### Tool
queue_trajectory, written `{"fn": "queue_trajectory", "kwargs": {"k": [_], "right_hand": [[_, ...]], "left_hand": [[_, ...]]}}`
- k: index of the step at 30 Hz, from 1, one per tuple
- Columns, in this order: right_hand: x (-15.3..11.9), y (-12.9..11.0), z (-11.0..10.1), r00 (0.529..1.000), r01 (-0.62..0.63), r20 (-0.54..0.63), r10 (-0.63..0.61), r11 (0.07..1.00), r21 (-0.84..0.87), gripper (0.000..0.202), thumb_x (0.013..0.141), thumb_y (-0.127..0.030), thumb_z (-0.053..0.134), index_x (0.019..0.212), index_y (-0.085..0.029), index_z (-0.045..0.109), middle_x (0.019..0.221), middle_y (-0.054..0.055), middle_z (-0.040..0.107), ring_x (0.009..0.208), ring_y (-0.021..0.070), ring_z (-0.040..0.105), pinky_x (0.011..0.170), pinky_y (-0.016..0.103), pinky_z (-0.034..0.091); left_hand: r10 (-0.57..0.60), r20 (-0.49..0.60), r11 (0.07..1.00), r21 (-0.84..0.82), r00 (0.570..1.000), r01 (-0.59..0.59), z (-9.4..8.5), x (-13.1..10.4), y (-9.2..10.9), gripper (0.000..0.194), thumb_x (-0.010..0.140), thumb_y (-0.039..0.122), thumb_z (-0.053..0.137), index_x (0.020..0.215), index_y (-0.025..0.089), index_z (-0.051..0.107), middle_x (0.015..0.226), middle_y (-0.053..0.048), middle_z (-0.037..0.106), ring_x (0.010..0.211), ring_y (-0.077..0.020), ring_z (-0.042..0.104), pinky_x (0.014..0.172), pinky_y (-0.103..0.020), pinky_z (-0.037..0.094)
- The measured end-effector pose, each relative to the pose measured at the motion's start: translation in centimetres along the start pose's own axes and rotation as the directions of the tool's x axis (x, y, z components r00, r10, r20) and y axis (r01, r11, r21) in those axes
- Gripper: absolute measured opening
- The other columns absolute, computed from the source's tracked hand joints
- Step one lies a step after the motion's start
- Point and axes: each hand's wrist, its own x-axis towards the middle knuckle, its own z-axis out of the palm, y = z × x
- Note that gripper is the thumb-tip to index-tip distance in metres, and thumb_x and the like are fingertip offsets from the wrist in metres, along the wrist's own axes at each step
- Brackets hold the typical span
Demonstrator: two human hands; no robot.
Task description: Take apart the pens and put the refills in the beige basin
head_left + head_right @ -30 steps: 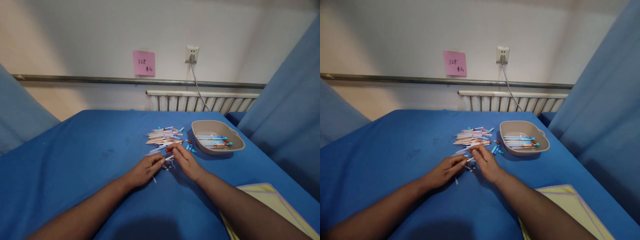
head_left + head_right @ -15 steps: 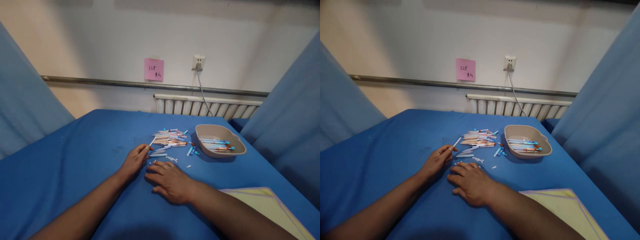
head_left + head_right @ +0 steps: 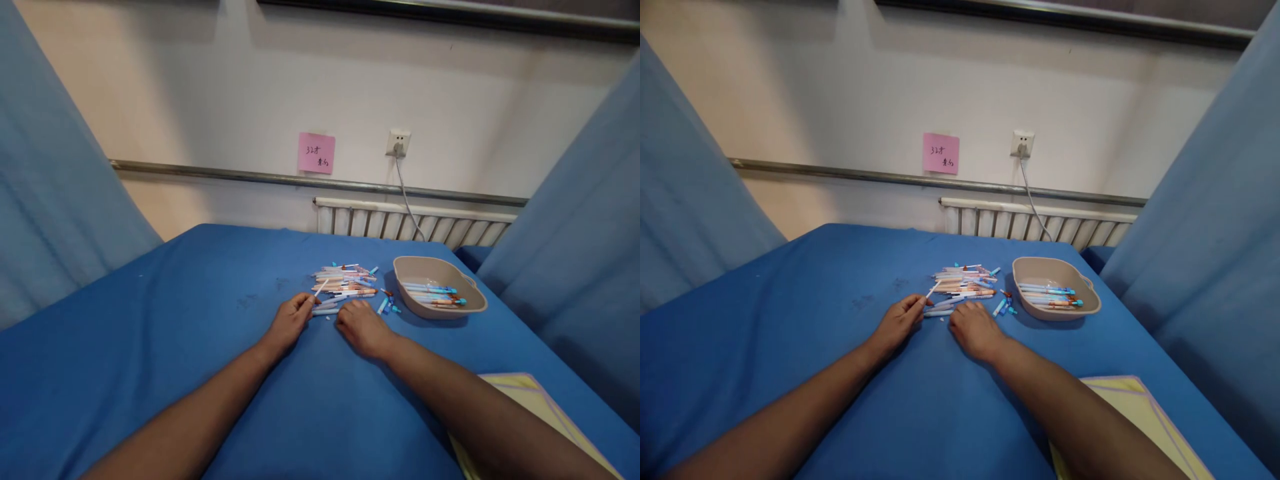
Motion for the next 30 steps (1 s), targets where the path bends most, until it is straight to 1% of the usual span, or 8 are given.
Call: {"fn": "queue_trajectory", "kwargs": {"k": [3,6,9,12,15,21,26,30], "right_hand": [[-0.8,1.1,-0.8,0.991,-0.058,-0.112,0.071,0.992,0.114,0.014,0.088,-0.024,0.051,0.098,-0.017,0.057,0.101,0.008,0.060,0.100,0.0203,0.051,0.086,0.033,0.038],[-2.8,1.9,-1.8,0.950,-0.221,-0.183,0.255,0.957,0.187,0.018,0.089,-0.027,0.049,0.102,-0.017,0.054,0.104,0.009,0.059,0.099,0.0200,0.053,0.086,0.032,0.039],[-5.7,2.5,-2.3,0.905,-0.405,-0.063,0.421,0.897,0.176,0.028,0.083,-0.036,0.057,0.103,-0.016,0.054,0.101,0.010,0.061,0.091,0.0209,0.059,0.079,0.030,0.042],[-6.9,2.4,-1.8,0.874,-0.484,0.037,0.485,0.857,0.178,0.040,0.074,-0.040,0.066,0.103,-0.014,0.055,0.100,0.012,0.062,0.091,0.0231,0.060,0.078,0.031,0.043],[-5.3,1.8,-0.9,0.871,-0.482,0.015,0.491,0.848,0.218,0.037,0.075,-0.036,0.066,0.103,-0.014,0.055,0.099,0.012,0.063,0.091,0.0231,0.060,0.079,0.031,0.043],[-1.0,2.1,0.5,0.873,-0.447,-0.031,0.487,0.825,0.346,0.017,0.078,-0.021,0.059,0.094,-0.014,0.058,0.094,0.010,0.063,0.087,0.0205,0.060,0.075,0.029,0.044],[-2.3,3.6,0.9,0.873,-0.389,-0.079,0.482,0.784,0.483,0.018,0.076,-0.023,0.062,0.092,-0.017,0.058,0.085,0.004,0.062,0.076,0.0162,0.058,0.069,0.026,0.045],[-2.9,4.5,-0.1,0.870,-0.444,-0.027,0.493,0.806,0.392,0.009,0.081,-0.024,0.056,0.087,-0.018,0.058,0.079,0.003,0.065,0.074,0.0161,0.059,0.066,0.025,0.042]], "left_hand": [[0.021,-0.003,1.000,0.021,1.000,-0.021,0.5,-0.2,0.0,0.042,0.078,0.053,0.047,0.086,0.014,0.059,0.048,0.008,0.035,0.041,-0.0081,0.032,0.043,-0.019,0.023],[0.020,-0.002,0.998,0.067,1.000,-0.020,0.7,-0.6,-0.2,0.042,0.079,0.053,0.045,0.086,0.014,0.060,0.048,0.007,0.037,0.043,-0.0092,0.034,0.044,-0.020,0.024],[0.047,0.033,0.984,0.170,0.998,-0.052,1.1,-0.9,-0.6,0.040,0.082,0.051,0.043,0.085,0.015,0.061,0.051,0.005,0.043,0.047,-0.0112,0.040,0.047,-0.021,0.028],[0.097,0.069,0.958,0.263,0.993,-0.112,1.9,-0.8,-0.5,0.038,0.084,0.047,0.040,0.082,0.016,0.061,0.058,0.002,0.051,0.055,-0.0139,0.048,0.054,-0.023,0.035],[0.145,0.124,0.946,0.272,0.982,-0.175,3.6,-0.1,-0.1,0.034,0.085,0.044,0.041,0.079,0.017,0.062,0.061,0.001,0.054,0.061,-0.0155,0.050,0.058,-0.024,0.036],[0.202,0.217,0.963,0.133,0.955,-0.234,6.6,2.2,0.4,0.031,0.084,0.041,0.044,0.073,0.016,0.058,0.062,0.001,0.053,0.058,-0.0132,0.048,0.056,-0.023,0.037],[0.131,0.209,0.991,-0.050,0.969,-0.123,5.5,2.4,0.1,0.037,0.085,0.048,0.043,0.084,0.013,0.056,0.063,0.001,0.051,0.052,-0.0100,0.046,0.049,-0.021,0.037],[0.028,0.304,0.987,-0.157,0.952,0.021,4.4,1.9,0.4,0.035,0.083,0.048,0.048,0.083,0.014,0.056,0.057,0.004,0.048,0.046,-0.0081,0.042,0.045,-0.020,0.036]]}}
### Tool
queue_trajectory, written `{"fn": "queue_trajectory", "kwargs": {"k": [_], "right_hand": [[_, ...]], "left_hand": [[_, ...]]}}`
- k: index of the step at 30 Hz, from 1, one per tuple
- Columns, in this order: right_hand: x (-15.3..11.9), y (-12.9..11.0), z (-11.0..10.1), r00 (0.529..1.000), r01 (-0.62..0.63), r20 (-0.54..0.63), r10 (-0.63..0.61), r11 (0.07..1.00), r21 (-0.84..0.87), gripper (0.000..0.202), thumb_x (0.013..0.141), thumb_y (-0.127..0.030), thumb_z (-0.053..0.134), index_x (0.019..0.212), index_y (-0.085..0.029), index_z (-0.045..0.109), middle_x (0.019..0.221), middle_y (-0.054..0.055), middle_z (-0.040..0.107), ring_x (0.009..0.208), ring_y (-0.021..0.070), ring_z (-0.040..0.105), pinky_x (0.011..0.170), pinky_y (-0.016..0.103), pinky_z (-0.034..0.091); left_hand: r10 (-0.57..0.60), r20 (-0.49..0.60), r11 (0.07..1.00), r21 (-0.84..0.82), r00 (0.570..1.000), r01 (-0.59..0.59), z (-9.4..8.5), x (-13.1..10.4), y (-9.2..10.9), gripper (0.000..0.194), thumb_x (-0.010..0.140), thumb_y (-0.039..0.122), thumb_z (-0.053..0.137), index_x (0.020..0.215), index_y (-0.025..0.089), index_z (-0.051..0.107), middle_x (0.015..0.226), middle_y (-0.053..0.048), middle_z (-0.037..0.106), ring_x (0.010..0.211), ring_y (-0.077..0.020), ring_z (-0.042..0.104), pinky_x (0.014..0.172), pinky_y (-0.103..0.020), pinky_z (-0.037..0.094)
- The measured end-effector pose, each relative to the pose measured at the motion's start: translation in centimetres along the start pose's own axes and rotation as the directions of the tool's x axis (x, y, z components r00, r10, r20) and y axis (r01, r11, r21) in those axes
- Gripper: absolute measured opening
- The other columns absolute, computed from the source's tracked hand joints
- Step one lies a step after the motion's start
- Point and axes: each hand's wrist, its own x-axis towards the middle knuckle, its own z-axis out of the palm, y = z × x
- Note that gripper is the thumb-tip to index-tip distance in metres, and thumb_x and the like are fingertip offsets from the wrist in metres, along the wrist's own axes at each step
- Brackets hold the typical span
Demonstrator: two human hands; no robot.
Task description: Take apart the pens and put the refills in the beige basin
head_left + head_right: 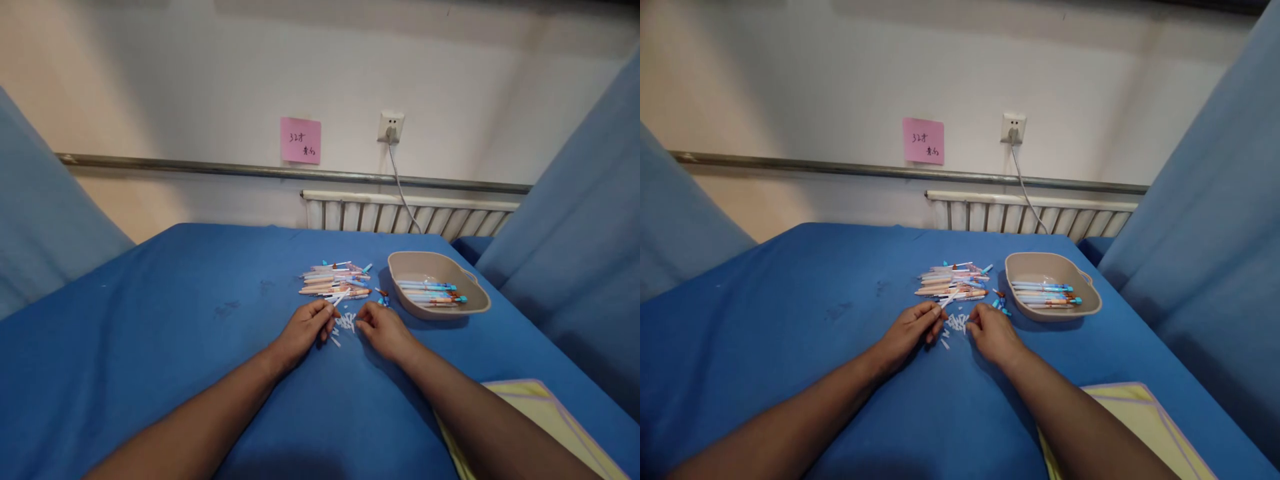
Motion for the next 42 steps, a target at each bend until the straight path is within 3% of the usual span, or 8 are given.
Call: {"fn": "queue_trajectory", "kwargs": {"k": [5,12,23,31,34,37,39,42], "right_hand": [[0.9,0.7,-1.9,0.994,-0.109,-0.058,0.096,0.950,-0.294,0.018,0.087,-0.022,0.044,0.090,-0.016,0.060,0.084,0.008,0.066,0.078,0.0201,0.061,0.069,0.028,0.039],[0.7,1.2,-1.9,0.999,-0.049,-0.023,0.043,0.916,-0.397,0.026,0.090,-0.022,0.041,0.106,-0.017,0.061,0.118,0.014,0.056,0.101,0.0220,0.058,0.081,0.029,0.039],[0.0,-0.4,-1.6,0.998,-0.005,0.056,0.035,0.886,-0.463,0.020,0.088,-0.035,0.049,0.097,-0.021,0.059,0.098,0.009,0.062,0.085,0.0221,0.062,0.068,0.029,0.041],[-0.1,-0.2,-1.6,0.998,-0.032,0.033,0.054,0.887,-0.461,0.024,0.084,-0.015,0.042,0.104,-0.014,0.055,0.100,0.014,0.064,0.086,0.0235,0.062,0.069,0.030,0.041],[0.3,0.5,-1.2,0.998,-0.065,-0.029,0.059,0.952,-0.299,0.029,0.082,-0.017,0.047,0.110,-0.013,0.055,0.094,0.012,0.065,0.084,0.0231,0.061,0.070,0.030,0.040],[0.9,1.1,-0.7,0.989,-0.134,-0.049,0.142,0.982,0.133,0.032,0.080,-0.023,0.051,0.111,-0.013,0.056,0.078,0.005,0.063,0.066,0.0174,0.057,0.060,0.028,0.039],[1.2,1.0,-0.6,0.982,-0.175,0.025,0.187,0.852,0.494,0.030,0.079,-0.028,0.053,0.105,-0.013,0.059,0.065,-0.001,0.055,0.053,0.0126,0.048,0.051,0.025,0.034],[1.2,0.3,-0.8,0.981,-0.189,0.135,0.141,0.507,0.841,0.026,0.074,-0.033,0.064,0.091,-0.014,0.062,0.057,-0.005,0.047,0.049,0.0086,0.041,0.047,0.021,0.030]], "left_hand": [[-0.084,0.114,0.996,-0.014,0.990,0.087,0.6,0.4,-0.3,0.032,0.083,0.044,0.051,0.081,0.013,0.058,0.056,0.003,0.052,0.044,-0.0073,0.044,0.051,-0.022,0.040],[-0.028,-0.041,0.997,-0.072,0.999,0.025,0.2,0.8,-0.4,0.034,0.081,0.046,0.051,0.080,0.013,0.056,0.061,0.001,0.054,0.047,-0.0081,0.047,0.046,-0.020,0.039],[-0.082,-0.144,0.996,0.010,0.986,0.084,-4.0,0.4,0.2,0.026,0.079,0.040,0.053,0.078,0.013,0.056,0.055,0.004,0.050,0.042,-0.0068,0.044,0.044,-0.019,0.038],[-0.244,0.123,0.845,-0.459,0.962,0.273,-2.4,-0.5,0.6,0.021,0.084,0.033,0.057,0.093,0.014,0.057,0.068,0.000,0.058,0.051,-0.0078,0.052,0.049,-0.020,0.041],[-0.298,0.221,0.779,-0.506,0.929,0.370,-1.8,-0.6,0.3,0.019,0.085,0.030,0.057,0.094,0.013,0.058,0.071,-0.002,0.061,0.053,-0.0091,0.055,0.052,-0.021,0.044],[-0.301,0.235,0.784,-0.491,0.924,0.380,-1.5,-0.6,0.0,0.019,0.085,0.030,0.057,0.093,0.012,0.059,0.071,-0.003,0.063,0.052,-0.0089,0.056,0.050,-0.021,0.044],[-0.284,0.228,0.807,-0.467,0.931,0.361,-1.4,-0.5,0.0,0.021,0.085,0.032,0.058,0.092,0.012,0.059,0.072,-0.003,0.063,0.051,-0.0087,0.056,0.048,-0.019,0.042],[-0.252,0.230,0.850,-0.412,0.940,0.329,-1.2,-0.4,-0.1,0.024,0.084,0.034,0.059,0.090,0.011,0.060,0.070,-0.004,0.064,0.048,-0.0083,0.055,0.043,-0.018,0.040]]}}
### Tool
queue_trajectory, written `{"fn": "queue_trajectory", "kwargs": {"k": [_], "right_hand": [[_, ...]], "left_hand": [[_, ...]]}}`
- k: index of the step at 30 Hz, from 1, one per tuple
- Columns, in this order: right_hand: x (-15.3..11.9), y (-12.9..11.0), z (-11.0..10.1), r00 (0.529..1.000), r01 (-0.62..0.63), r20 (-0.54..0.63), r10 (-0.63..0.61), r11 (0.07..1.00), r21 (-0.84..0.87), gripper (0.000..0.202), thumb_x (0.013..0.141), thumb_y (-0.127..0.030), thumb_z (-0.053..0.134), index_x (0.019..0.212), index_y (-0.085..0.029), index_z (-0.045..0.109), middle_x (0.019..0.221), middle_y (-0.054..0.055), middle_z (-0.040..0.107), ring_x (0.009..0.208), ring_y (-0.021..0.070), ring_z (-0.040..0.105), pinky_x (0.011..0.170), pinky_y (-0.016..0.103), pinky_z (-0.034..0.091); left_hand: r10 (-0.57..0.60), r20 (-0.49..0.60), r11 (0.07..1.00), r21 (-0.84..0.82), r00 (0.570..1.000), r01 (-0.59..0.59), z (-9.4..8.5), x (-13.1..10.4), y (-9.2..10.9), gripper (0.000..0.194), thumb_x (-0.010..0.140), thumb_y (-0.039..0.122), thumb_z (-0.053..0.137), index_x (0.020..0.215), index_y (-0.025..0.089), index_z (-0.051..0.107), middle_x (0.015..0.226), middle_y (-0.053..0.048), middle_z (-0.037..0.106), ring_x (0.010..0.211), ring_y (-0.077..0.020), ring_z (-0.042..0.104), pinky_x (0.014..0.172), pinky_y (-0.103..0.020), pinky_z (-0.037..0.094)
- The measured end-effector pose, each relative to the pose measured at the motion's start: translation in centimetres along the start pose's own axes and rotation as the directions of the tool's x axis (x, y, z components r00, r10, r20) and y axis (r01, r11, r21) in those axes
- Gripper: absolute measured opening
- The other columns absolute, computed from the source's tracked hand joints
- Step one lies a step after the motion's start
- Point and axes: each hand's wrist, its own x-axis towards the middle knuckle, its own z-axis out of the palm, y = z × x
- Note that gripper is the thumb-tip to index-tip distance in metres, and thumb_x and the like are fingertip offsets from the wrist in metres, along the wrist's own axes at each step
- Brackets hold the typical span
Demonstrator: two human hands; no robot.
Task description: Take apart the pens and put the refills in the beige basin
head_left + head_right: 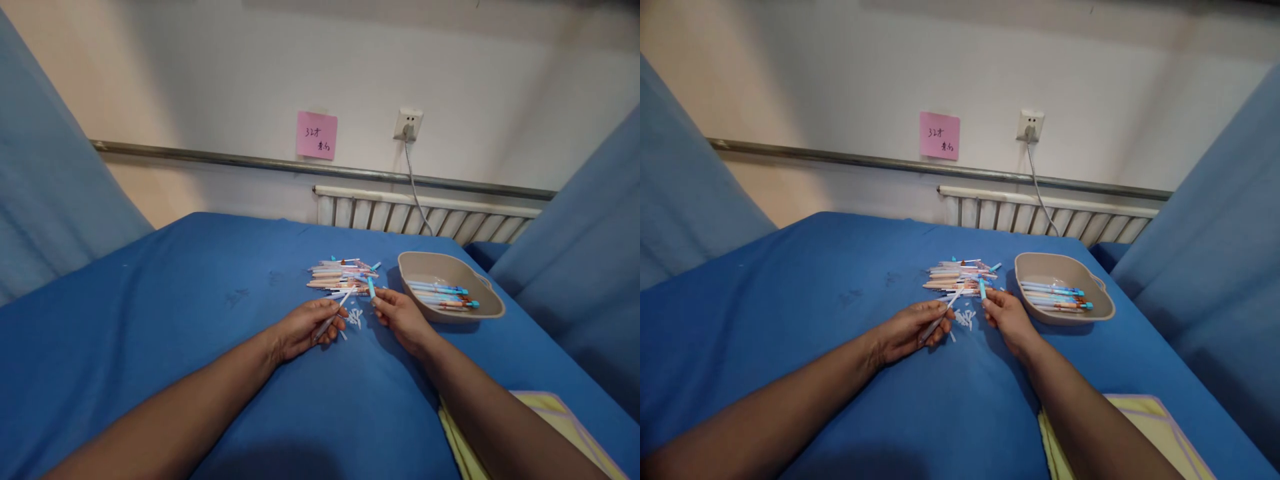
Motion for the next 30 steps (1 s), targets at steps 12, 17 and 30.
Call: {"fn": "queue_trajectory", "kwargs": {"k": [12,17,30], "right_hand": [[-0.8,-0.7,0.3,1.000,-0.013,-0.021,0.022,0.932,0.363,0.027,0.063,-0.032,0.078,0.080,-0.016,0.065,0.073,-0.002,0.057,0.063,0.0081,0.050,0.055,0.019,0.037],[-0.8,-1.0,0.8,0.999,0.040,-0.026,-0.033,0.927,0.373,0.029,0.066,-0.039,0.075,0.066,-0.017,0.055,0.057,-0.006,0.047,0.053,0.0078,0.041,0.051,0.021,0.030],[-1.3,-0.1,1.7,0.979,0.107,0.171,-0.113,0.993,0.043,0.030,0.068,-0.044,0.070,0.076,-0.017,0.061,0.064,-0.001,0.061,0.055,0.0108,0.049,0.055,0.025,0.037]], "left_hand": [[-0.056,0.073,0.991,0.128,0.996,0.046,0.2,-0.2,0.2,0.029,0.081,0.039,0.061,0.089,0.011,0.060,0.070,-0.005,0.066,0.043,-0.0067,0.051,0.040,-0.018,0.037],[-0.030,0.085,0.976,0.216,0.996,0.011,0.4,-0.4,0.1,0.033,0.081,0.043,0.058,0.090,0.012,0.061,0.066,-0.002,0.063,0.038,-0.0048,0.044,0.036,-0.017,0.030],[-0.006,0.063,0.954,0.301,0.998,-0.013,1.6,-0.7,0.3,0.042,0.081,0.052,0.053,0.092,0.012,0.060,0.066,0.000,0.055,0.041,-0.0037,0.035,0.036,-0.017,0.019]]}}
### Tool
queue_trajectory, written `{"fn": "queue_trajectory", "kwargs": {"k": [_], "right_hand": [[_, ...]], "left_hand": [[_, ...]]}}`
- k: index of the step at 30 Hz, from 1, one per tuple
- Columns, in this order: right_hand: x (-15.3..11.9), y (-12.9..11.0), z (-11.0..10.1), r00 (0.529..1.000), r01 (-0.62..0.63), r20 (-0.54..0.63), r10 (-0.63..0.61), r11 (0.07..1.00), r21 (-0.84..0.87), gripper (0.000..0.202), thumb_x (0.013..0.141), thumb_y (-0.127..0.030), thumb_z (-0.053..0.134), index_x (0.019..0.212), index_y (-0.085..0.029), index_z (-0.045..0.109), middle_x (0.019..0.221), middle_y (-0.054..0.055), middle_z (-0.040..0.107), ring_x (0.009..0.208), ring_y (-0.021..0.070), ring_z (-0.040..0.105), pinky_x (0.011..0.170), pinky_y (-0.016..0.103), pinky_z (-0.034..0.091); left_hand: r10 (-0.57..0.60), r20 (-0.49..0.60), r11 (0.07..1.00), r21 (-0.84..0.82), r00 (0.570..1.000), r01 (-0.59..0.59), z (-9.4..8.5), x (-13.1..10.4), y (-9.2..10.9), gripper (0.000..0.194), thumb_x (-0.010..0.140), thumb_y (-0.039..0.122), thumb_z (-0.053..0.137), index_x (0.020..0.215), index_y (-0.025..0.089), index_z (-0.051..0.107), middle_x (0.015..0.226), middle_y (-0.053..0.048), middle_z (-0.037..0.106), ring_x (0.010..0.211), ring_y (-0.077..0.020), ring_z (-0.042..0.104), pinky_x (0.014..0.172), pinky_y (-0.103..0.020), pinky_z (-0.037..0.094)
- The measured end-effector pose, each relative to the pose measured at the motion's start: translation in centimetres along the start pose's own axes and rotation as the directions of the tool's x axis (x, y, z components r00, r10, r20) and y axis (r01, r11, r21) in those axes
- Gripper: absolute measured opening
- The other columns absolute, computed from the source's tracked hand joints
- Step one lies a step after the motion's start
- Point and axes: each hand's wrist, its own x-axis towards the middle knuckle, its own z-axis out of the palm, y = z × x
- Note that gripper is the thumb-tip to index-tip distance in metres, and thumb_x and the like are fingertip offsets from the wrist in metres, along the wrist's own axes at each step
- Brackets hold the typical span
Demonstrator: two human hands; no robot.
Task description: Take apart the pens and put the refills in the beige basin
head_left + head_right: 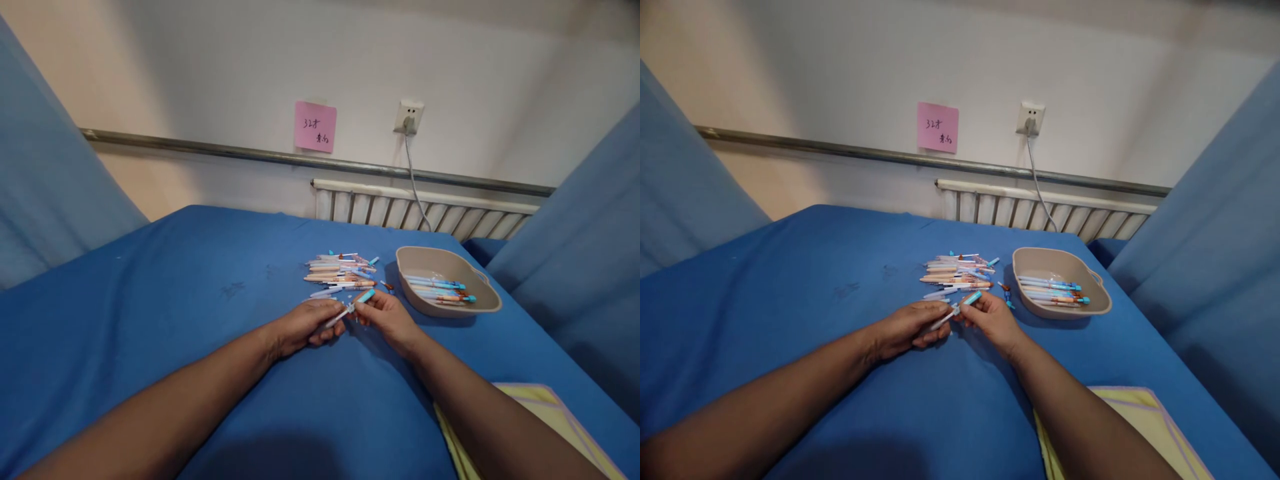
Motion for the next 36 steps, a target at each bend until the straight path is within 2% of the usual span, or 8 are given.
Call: {"fn": "queue_trajectory", "kwargs": {"k": [6,16,19,23,25,29,33,36], "right_hand": [[-0.1,0.0,0.0,0.999,0.019,0.038,-0.016,0.997,-0.074,0.029,0.066,-0.044,0.071,0.073,-0.018,0.061,0.066,-0.001,0.062,0.057,0.0111,0.050,0.055,0.025,0.040],[-0.1,-0.6,0.7,0.998,0.035,-0.051,-0.037,0.999,-0.042,0.025,0.065,-0.041,0.071,0.069,-0.019,0.060,0.059,-0.003,0.057,0.052,0.0108,0.048,0.052,0.024,0.038],[0.1,-0.9,-0.2,0.971,0.122,-0.200,-0.131,0.991,-0.056,0.024,0.069,-0.041,0.068,0.073,-0.019,0.060,0.061,-0.002,0.057,0.053,0.0109,0.048,0.054,0.024,0.038],[0.5,-1.3,-2.0,0.858,0.211,-0.446,-0.254,0.967,-0.146,0.020,0.075,-0.039,0.062,0.079,-0.019,0.059,0.063,-0.003,0.057,0.057,0.0115,0.050,0.057,0.024,0.038],[0.7,-0.9,-2.4,0.871,0.167,-0.424,-0.247,0.962,-0.217,0.021,0.075,-0.040,0.061,0.077,-0.019,0.057,0.059,-0.004,0.055,0.055,0.0116,0.049,0.055,0.024,0.037],[0.9,0.9,-1.9,0.976,-0.019,-0.198,-0.086,0.879,-0.476,0.026,0.069,-0.041,0.065,0.063,-0.019,0.053,0.050,-0.006,0.047,0.047,0.0101,0.041,0.048,0.022,0.029],[0.6,1.9,-1.5,0.984,-0.045,-0.146,-0.099,0.656,-0.753,0.027,0.074,-0.041,0.062,0.060,-0.020,0.052,0.052,-0.004,0.052,0.048,0.0110,0.043,0.049,0.023,0.026],[0.4,1.6,-1.6,0.984,-0.075,-0.154,-0.089,0.574,-0.816,0.020,0.077,-0.039,0.061,0.073,-0.020,0.058,0.059,-0.001,0.060,0.054,0.0142,0.052,0.051,0.025,0.029]], "left_hand": [[-0.074,-0.010,0.996,-0.048,0.997,0.074,0.5,-0.2,0.3,0.040,0.082,0.051,0.049,0.094,0.013,0.058,0.066,-0.001,0.055,0.047,-0.0066,0.041,0.036,-0.016,0.019],[-0.040,0.011,0.999,0.003,0.999,0.040,-0.4,-0.1,0.1,0.030,0.078,0.043,0.061,0.087,0.015,0.054,0.063,0.004,0.049,0.043,-0.0039,0.032,0.037,-0.017,0.017],[-0.021,0.030,0.999,-0.033,0.999,0.022,-1.0,-0.1,0.2,0.029,0.078,0.041,0.061,0.086,0.015,0.054,0.063,0.003,0.049,0.042,-0.0034,0.031,0.036,-0.017,0.015],[-0.016,-0.031,0.994,-0.111,0.999,0.013,-1.8,0.0,0.5,0.024,0.080,0.036,0.060,0.084,0.013,0.053,0.062,0.003,0.047,0.042,-0.0027,0.030,0.036,-0.016,0.013],[-0.020,-0.094,0.988,-0.156,0.995,0.005,-2.1,0.0,0.6,0.020,0.080,0.032,0.060,0.083,0.013,0.053,0.061,0.004,0.046,0.041,-0.0021,0.029,0.036,-0.015,0.012],[-0.007,-0.197,0.965,-0.260,0.980,-0.045,-2.9,0.2,0.6,0.017,0.081,0.029,0.058,0.084,0.013,0.052,0.060,0.004,0.044,0.040,-0.0016,0.028,0.034,-0.013,0.014],[0.015,-0.270,0.935,-0.337,0.963,-0.109,-3.6,0.4,0.7,0.013,0.080,0.024,0.058,0.084,0.013,0.051,0.061,0.005,0.042,0.040,-0.0013,0.029,0.033,-0.011,0.015],[0.023,-0.318,0.922,-0.359,0.948,-0.142,-3.9,0.6,0.6,0.011,0.081,0.023,0.057,0.084,0.013,0.051,0.060,0.005,0.042,0.039,-0.0016,0.030,0.033,-0.011,0.016]]}}
